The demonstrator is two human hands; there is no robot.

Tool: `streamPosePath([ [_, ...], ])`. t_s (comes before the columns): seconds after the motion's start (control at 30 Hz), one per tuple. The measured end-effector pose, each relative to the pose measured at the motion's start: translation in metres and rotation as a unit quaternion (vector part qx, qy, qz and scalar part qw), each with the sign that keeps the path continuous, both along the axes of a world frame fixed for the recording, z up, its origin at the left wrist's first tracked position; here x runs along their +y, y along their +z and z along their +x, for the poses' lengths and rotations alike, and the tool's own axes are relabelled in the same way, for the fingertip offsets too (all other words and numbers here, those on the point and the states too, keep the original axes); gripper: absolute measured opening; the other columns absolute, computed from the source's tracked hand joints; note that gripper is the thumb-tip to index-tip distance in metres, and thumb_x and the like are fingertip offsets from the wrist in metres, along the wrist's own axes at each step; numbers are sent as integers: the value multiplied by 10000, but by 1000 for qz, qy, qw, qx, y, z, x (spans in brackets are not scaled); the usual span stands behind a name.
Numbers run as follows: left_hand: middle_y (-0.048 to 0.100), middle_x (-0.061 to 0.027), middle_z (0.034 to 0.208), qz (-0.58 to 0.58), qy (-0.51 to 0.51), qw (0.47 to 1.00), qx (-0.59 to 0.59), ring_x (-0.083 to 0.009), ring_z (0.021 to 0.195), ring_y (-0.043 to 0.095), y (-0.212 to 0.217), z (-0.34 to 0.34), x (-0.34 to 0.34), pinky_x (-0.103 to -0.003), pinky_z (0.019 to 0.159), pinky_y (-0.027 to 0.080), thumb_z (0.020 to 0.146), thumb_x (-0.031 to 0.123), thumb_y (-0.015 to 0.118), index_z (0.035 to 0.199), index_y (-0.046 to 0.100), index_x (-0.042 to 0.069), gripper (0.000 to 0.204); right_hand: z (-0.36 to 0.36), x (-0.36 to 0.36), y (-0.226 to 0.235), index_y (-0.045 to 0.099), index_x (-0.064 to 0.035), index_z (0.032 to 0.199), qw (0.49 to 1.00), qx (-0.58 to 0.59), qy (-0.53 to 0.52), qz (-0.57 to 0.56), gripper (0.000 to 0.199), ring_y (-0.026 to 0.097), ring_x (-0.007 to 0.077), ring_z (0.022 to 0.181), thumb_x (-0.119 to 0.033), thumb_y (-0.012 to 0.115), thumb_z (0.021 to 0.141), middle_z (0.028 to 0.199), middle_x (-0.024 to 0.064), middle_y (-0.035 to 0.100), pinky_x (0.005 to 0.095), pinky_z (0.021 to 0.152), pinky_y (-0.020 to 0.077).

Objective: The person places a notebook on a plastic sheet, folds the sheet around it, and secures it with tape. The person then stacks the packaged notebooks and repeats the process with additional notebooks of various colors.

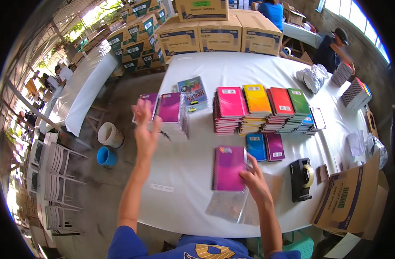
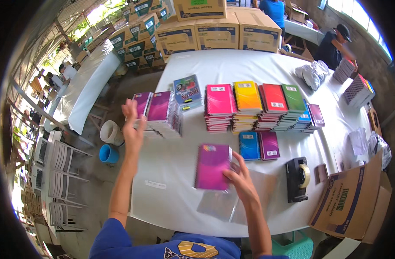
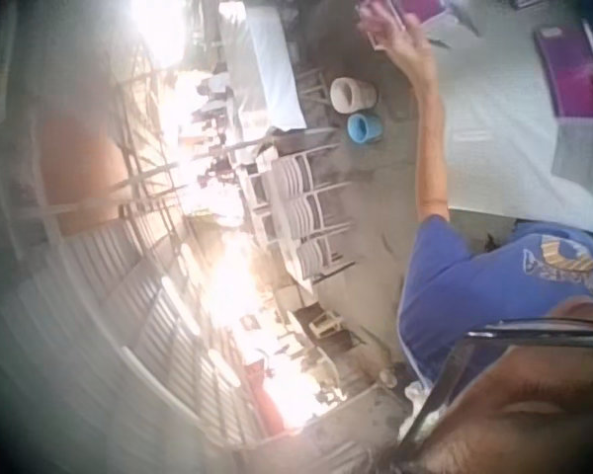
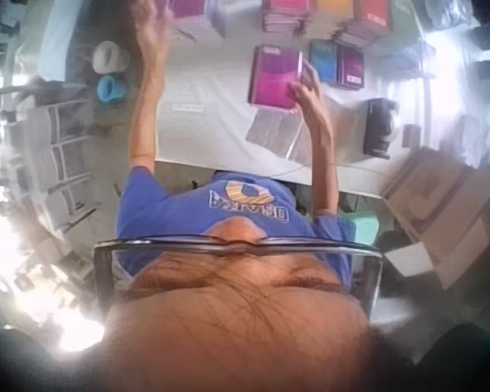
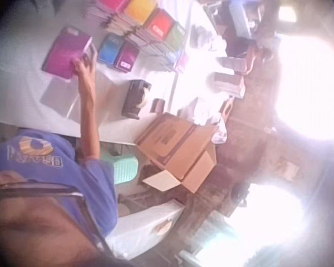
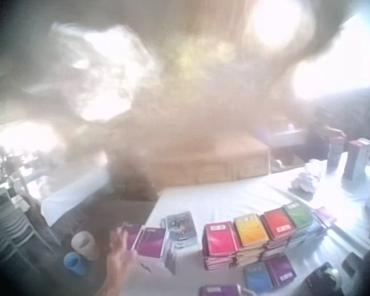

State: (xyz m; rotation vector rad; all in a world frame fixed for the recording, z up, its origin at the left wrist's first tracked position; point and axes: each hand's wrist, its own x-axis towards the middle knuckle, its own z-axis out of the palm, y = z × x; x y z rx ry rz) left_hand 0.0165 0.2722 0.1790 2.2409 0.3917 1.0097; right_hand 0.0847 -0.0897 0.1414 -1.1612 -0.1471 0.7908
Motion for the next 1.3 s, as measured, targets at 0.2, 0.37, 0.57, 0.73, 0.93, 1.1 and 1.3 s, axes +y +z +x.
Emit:
streamPosePath([
  [0.2, 344, -126, 1521, -451, -31, 892, 3, -264, 1413, 296, -8, 10, 153, -341, 1137, 233, 984, 601, 285, 1461, 371, 58, 728, 45, 227, 67, 276, -152, 1452, 990, -77, 45, 113, 860, 570, 189, 983, -210, 772, 753, 1147, 153, 526, 333, 715, 474],
  [0.37, 511, -113, 1389, -597, -331, 724, -106, -200, 1279, 473, -28, 26, 175, -338, 1069, 347, 978, 585, 346, 1417, 428, 39, 705, 71, 351, 50, 359, -28, 1372, 946, -323, 1, -14, 758, 550, 289, 1006, -232, 752, 757, 1120, 210, 506, 429, 768, 482],
  [0.57, 664, -44, 1097, -538, -186, 820, -65, -126, 979, 613, -27, 28, 175, -273, 896, 450, 910, 382, 609, 1184, 632, 31, 446, 59, 368, 29, 529, 13, 1144, 832, -517, -70, -187, 442, 444, 382, 1148, -288, 679, 858, 1219, 222, 461, 486, 925, 402],
  [0.73, 630, -58, 1159, -481, -146, 862, -70, -132, 1019, 589, -27, 31, 182, -287, 907, 458, 961, 423, 544, 1256, 596, 46, 482, 60, 255, 40, 568, 10, 1097, 819, -563, -108, -27, 262, 522, 353, 1087, -95, 634, 866, 1147, 194, 519, 426, 881, 455],
  [0.93, 371, -109, 1494, -229, 163, 919, -277, -252, 1299, 432, -6, -30, 164, -361, 1060, 344, 970, 234, 522, 1454, 342, -7, 570, 175, -29, 33, 684, -10, 936, 648, -630, -314, -293, 344, 667, 324, 907, 165, 510, 696, 949, 169, 681, 387, 775, 525],
  [1.1, 322, -163, 1515, -90, 118, 947, -286, -286, 1392, 329, 33, 19, -69, -404, 1118, 326, 962, 53, 459, 1436, 337, -57, 501, 312, -191, -34, 676, 7, 1006, 584, -607, -256, -474, 398, 634, 321, 979, 163, 510, 680, 1020, 157, 664, 384, 844, 508],
  [1.3, 374, -195, 1486, -161, -182, 962, -126, -284, 1389, 353, -40, 96, -244, -416, 1158, 235, 902, -20, 474, 1365, 454, -62, 465, 359, -222, -116, 603, -64, 1190, 427, -753, -55, -498, 328, 529, 259, 1191, -92, 543, 868, 1269, 102, 574, 420, 1027, 411],
])
